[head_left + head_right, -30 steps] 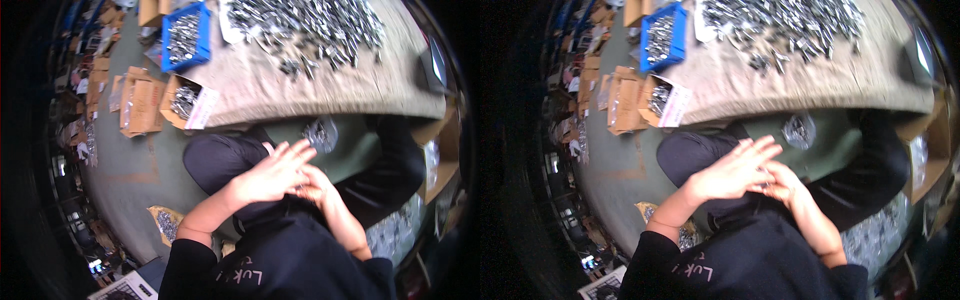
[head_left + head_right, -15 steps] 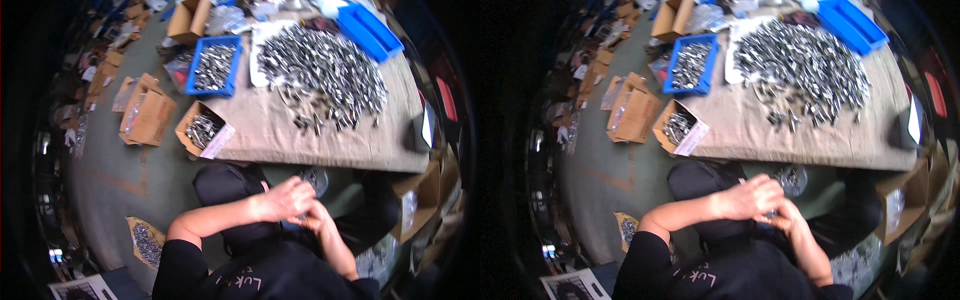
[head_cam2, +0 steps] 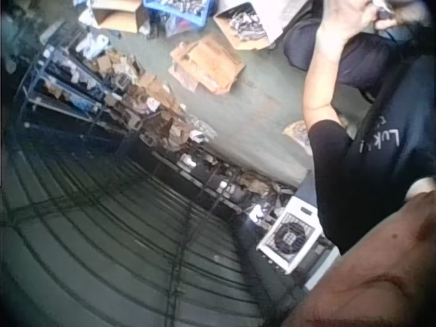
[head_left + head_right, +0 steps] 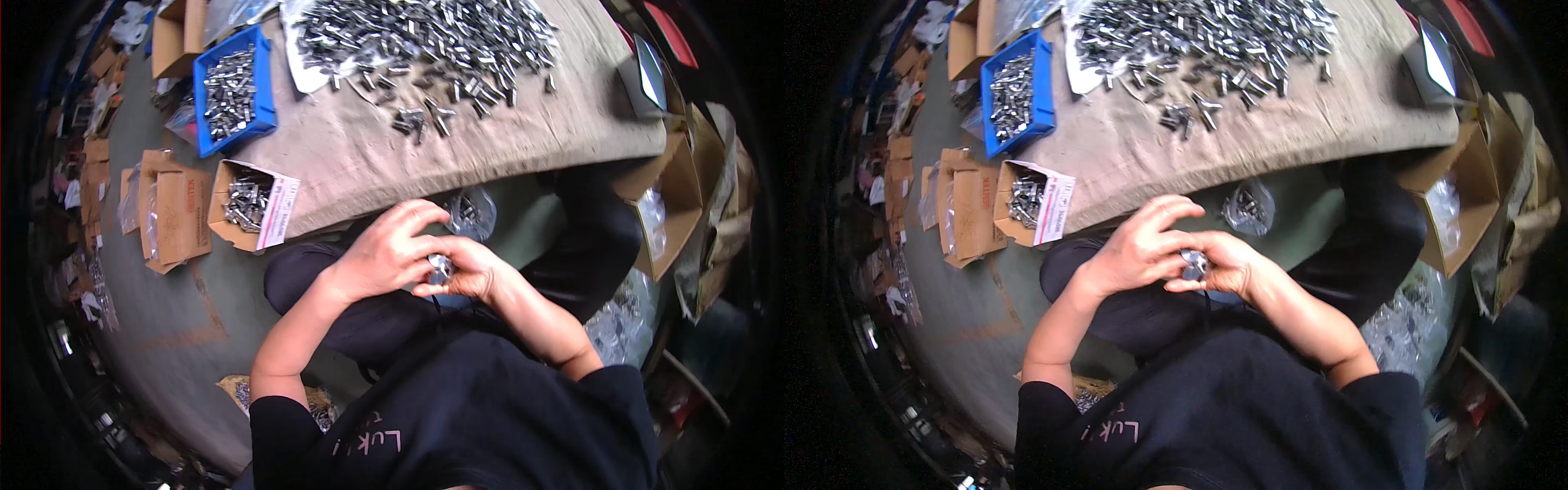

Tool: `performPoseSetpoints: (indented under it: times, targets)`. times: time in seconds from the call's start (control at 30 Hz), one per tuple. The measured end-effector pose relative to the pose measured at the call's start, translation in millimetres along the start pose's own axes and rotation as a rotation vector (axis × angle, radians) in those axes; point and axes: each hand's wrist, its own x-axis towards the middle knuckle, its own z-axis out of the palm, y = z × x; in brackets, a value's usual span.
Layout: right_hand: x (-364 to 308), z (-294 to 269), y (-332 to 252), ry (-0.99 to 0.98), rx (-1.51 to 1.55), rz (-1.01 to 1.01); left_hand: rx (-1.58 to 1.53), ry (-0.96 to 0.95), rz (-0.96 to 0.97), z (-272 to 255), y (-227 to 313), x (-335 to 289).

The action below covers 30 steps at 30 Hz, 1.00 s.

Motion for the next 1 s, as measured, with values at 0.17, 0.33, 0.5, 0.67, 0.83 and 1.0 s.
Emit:
performPoseSetpoints:
  times: [0.17,0.33,0.5,0.67,0.83,1.0]
  targets:
    - [-1,1,1,0.218,-0.187,-0.038,-0.171,0.044,-0.023,14,-6,-6]
    - [-2,-40,-8,0.231,-0.105,-0.022,-0.171,0.402,-0.183,-59,-43,2]
    - [-1,-67,-10,0.302,-0.012,-0.015,0.228,1.040,-0.658,-171,-196,-15]
    - [0,-79,-21,0.436,0.058,-0.124,0.354,1.287,-0.943,-206,-253,3]
    - [-17,-82,-42,0.483,-0.159,-0.324,-0.019,1.133,-0.488,-141,-180,11]
    - [-21,-104,-53,0.981,-0.781,-0.535,-0.228,0.888,-0.463,-57,-78,2]
